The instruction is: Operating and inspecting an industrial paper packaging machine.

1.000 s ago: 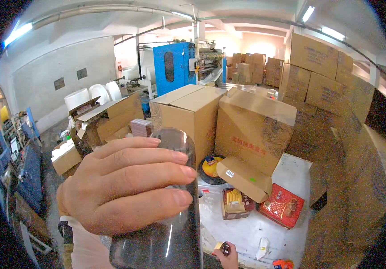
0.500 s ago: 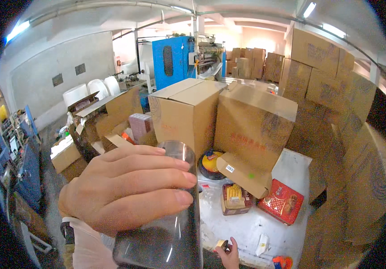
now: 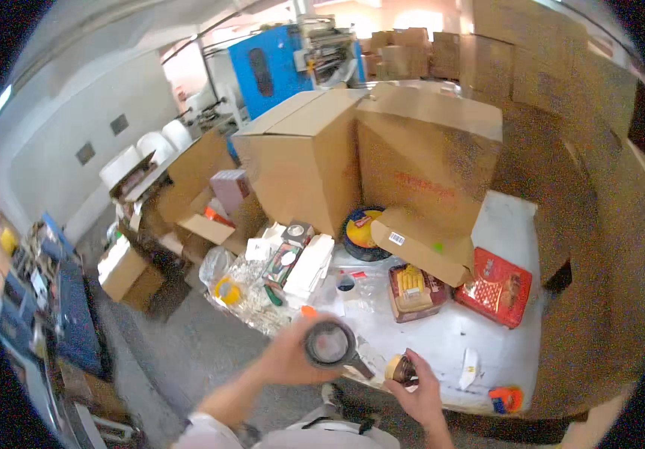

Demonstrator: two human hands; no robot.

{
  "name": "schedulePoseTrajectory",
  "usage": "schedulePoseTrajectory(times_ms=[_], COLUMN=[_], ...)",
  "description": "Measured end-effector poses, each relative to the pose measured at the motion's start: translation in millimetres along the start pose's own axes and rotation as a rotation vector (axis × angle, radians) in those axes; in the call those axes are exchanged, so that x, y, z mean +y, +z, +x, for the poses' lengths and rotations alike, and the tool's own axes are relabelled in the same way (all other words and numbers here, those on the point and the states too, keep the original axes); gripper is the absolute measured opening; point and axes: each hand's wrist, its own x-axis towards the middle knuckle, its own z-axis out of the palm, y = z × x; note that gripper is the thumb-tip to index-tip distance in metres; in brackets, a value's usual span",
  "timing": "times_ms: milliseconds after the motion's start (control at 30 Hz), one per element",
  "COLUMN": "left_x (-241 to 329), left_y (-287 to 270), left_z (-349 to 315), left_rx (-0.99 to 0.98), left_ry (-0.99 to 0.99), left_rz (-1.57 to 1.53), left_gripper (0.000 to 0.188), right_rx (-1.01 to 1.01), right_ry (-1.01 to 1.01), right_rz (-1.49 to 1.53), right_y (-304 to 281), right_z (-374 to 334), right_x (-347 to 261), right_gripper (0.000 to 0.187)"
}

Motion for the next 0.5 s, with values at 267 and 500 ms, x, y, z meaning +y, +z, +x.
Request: schedulePoseTrajectory(times_ms=[267,500], left_x=[-72.8,-78.3], left_y=[128.0,127.5], left_z=[-84.8,-90.7], left_rx=[-0.251,-0.313], left_ry=[-0.459,-0.461], left_rz=[-0.053,-0.008], left_gripper=[0.071,0.069], right_rx=[-0.630,-0.801], right_ry=[-0.178,-0.306], right_rz=[-0.555,-0.687], right_y=[-14.1,11.9], right_z=[23.0,19.2], right_x=[-57.0,-38.3], right_gripper=[0.064,0.062])
